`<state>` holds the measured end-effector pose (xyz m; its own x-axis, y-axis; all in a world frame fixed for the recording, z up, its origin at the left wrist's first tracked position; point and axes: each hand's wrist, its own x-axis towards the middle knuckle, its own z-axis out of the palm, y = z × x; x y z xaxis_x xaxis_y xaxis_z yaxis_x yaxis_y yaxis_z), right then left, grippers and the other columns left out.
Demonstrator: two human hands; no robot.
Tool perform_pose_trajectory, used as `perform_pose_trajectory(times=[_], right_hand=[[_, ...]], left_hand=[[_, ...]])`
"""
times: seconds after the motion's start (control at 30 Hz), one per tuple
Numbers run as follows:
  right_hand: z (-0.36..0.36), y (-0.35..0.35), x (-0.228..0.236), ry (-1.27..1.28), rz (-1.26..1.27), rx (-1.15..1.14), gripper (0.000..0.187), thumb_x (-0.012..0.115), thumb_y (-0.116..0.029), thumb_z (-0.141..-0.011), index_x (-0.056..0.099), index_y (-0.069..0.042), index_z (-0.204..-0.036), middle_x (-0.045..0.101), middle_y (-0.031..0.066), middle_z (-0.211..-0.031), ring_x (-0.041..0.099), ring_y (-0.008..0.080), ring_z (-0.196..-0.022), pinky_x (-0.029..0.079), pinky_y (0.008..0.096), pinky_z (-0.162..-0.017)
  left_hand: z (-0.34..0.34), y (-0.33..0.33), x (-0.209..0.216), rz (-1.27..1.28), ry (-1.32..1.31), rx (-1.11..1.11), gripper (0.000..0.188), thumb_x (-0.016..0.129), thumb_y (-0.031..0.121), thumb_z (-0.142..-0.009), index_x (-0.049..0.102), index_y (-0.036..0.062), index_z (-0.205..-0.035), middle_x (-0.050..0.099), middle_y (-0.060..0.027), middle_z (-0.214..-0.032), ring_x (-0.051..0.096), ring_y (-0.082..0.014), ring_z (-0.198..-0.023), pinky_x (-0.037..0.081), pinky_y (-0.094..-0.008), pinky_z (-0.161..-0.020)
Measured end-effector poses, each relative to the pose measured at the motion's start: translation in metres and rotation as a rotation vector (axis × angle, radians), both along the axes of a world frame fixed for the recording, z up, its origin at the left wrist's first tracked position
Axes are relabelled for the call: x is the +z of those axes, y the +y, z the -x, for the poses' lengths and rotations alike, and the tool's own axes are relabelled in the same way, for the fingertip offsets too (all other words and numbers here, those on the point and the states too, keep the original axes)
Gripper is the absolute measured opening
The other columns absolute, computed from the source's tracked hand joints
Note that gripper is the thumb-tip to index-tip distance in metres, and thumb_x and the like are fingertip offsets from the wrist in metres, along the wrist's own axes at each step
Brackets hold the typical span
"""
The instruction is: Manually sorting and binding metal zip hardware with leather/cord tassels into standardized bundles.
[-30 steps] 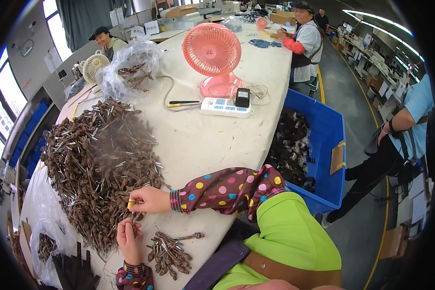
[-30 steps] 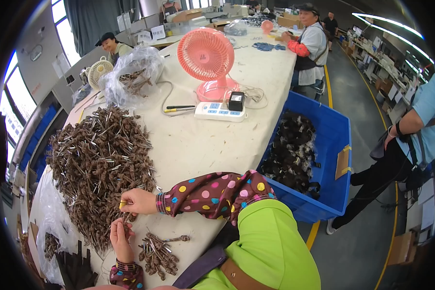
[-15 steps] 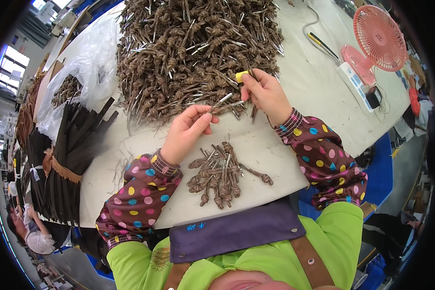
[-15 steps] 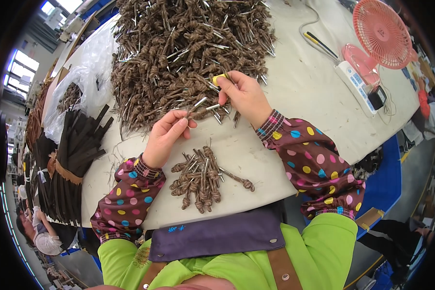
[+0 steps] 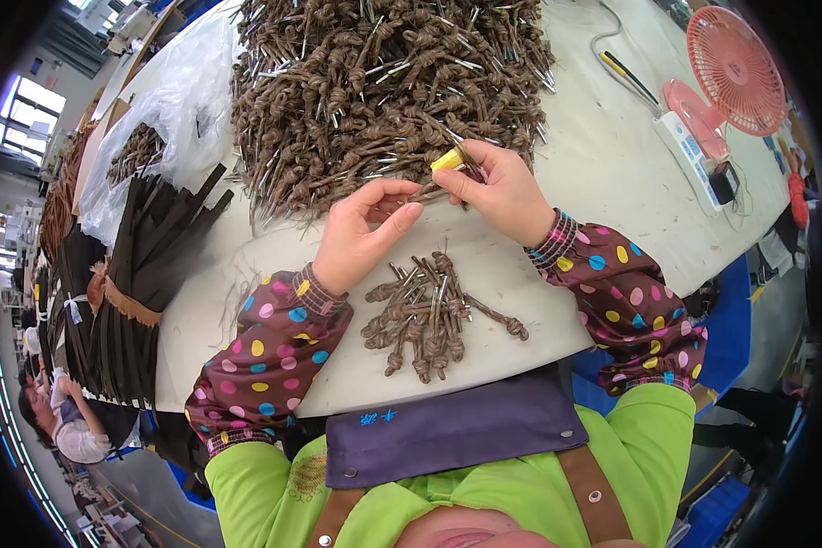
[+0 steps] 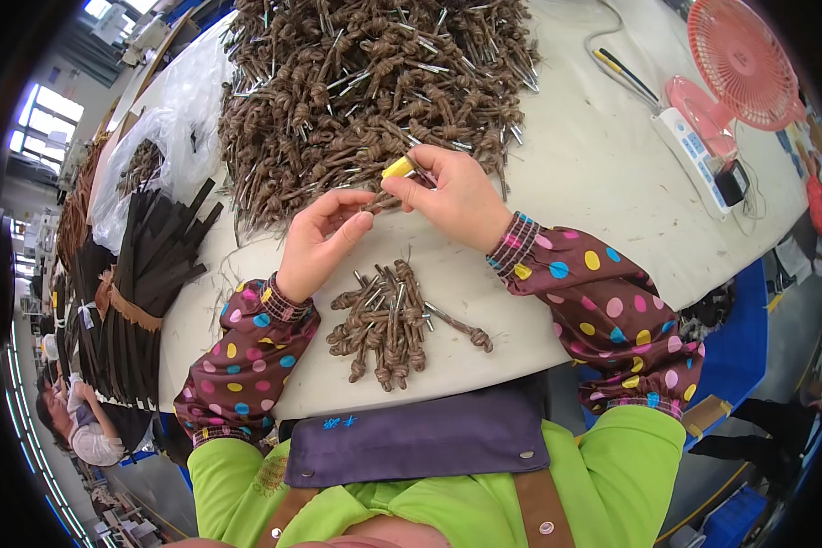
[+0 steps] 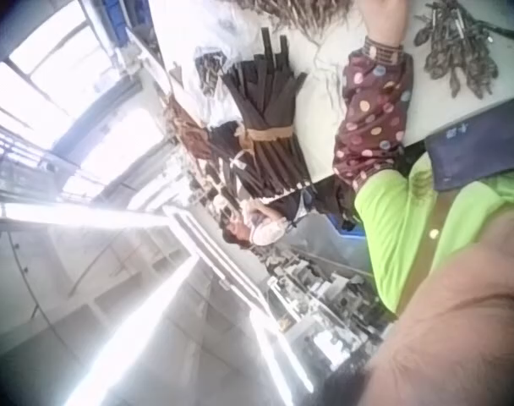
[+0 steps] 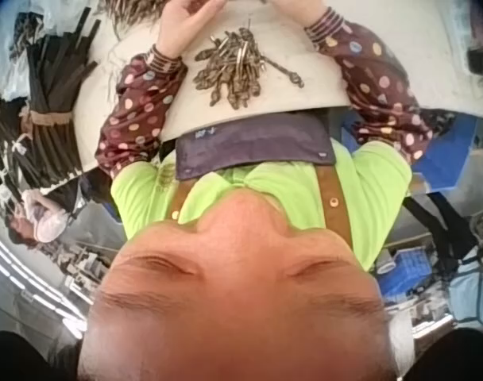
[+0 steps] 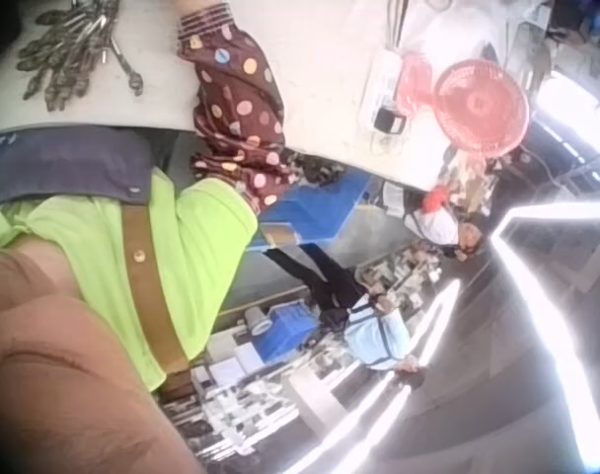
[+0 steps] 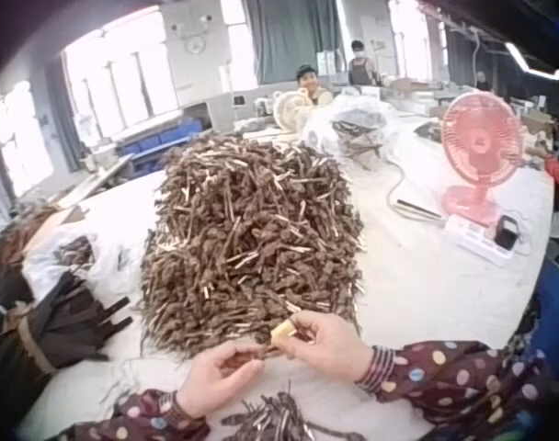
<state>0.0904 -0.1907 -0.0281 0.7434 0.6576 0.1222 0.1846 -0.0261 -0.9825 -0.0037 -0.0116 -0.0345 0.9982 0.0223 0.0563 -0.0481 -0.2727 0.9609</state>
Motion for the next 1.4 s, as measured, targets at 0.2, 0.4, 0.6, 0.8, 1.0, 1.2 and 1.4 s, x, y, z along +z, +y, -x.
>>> perform_pose_trajectory(times=[0.2,0.4,0.6,0.8,1.0,1.2,1.4], right_hand=[[0.005,0.009,0.001,0.065,-0.018,-0.015,0.019,0.063,-0.017,-0.082,0.058,0.001,-0.085,0.061,0.0035,-0.074,0.056,0.0062,-0.062,0.045,0.0217,-0.056],[0.005,0.002,0.008,0.01,0.055,-0.054,0.017,0.063,-0.018,-0.083,0.058,-0.001,-0.085,0.057,-0.0008,-0.07,0.053,0.0034,-0.062,0.042,0.0192,-0.056],[0.004,0.011,-0.014,-0.237,-0.021,-0.065,0.026,0.063,-0.025,-0.08,0.057,-0.001,-0.088,0.059,0.0108,-0.071,0.057,0.0158,-0.062,0.045,0.0292,-0.059],[0.012,-0.001,-0.002,-0.308,0.04,-0.029,0.028,0.063,-0.027,-0.079,0.055,-0.001,-0.085,0.057,0.0115,-0.069,0.056,0.0229,-0.062,0.043,0.0319,-0.058],[0.01,0.001,0.0,-0.191,-0.032,0.018,0.025,0.062,-0.024,-0.081,0.054,0.0,-0.082,0.058,0.0092,-0.064,0.059,0.0169,-0.057,0.043,0.0293,-0.053],[0.008,0.002,-0.002,-0.171,-0.043,0.036,0.027,0.062,-0.024,-0.082,0.052,0.001,-0.081,0.058,0.0088,-0.062,0.06,0.015,-0.055,0.044,0.0287,-0.051],[0.01,0.001,0.001,-0.211,0.004,0.061,0.025,0.061,-0.025,-0.082,0.055,-0.001,-0.079,0.059,0.0067,-0.06,0.059,0.0154,-0.054,0.043,0.028,-0.05]], left_hand=[[-0.002,0.0,0.007,-0.267,-0.238,0.118,0.017,0.066,0.01,-0.077,0.067,0.0034,-0.092,0.065,-0.0083,-0.085,0.061,-0.0143,-0.074,0.049,-0.0255,-0.069],[-0.007,-0.002,0.011,-0.391,-0.375,0.108,0.014,0.065,0.008,-0.076,0.068,0.0036,-0.089,0.066,-0.0104,-0.082,0.062,-0.0216,-0.076,0.047,-0.0286,-0.071],[0.0,0.008,-0.001,-0.144,-0.091,0.115,0.012,0.059,0.007,-0.084,0.063,-0.0031,-0.09,0.062,-0.0048,-0.079,0.056,-0.0099,-0.072,0.044,-0.0231,-0.067],[0.0,0.003,-0.003,-0.037,-0.112,0.01,0.011,0.056,0.009,-0.088,0.058,-0.0021,-0.086,0.059,-0.0016,-0.08,0.05,-0.0057,-0.072,0.04,-0.0196,-0.066],[-0.002,0.007,-0.011,-0.13,-0.245,0.073,0.012,0.052,0.008,-0.09,0.055,-0.0012,-0.083,0.061,-0.0046,-0.077,0.055,-0.0084,-0.068,0.043,-0.0214,-0.064],[0.0,0.002,-0.003,0.034,-0.164,0.075,0.015,0.045,0.013,-0.094,0.048,0.0018,-0.085,0.054,-0.0036,-0.076,0.053,-0.0094,-0.066,0.045,-0.0232,-0.06],[-0.002,0.009,-0.009,0.041,-0.236,0.056,0.017,0.043,0.017,-0.095,0.048,0.003,-0.086,0.055,-0.0031,-0.078,0.051,-0.0083,-0.066,0.046,-0.0235,-0.06]])
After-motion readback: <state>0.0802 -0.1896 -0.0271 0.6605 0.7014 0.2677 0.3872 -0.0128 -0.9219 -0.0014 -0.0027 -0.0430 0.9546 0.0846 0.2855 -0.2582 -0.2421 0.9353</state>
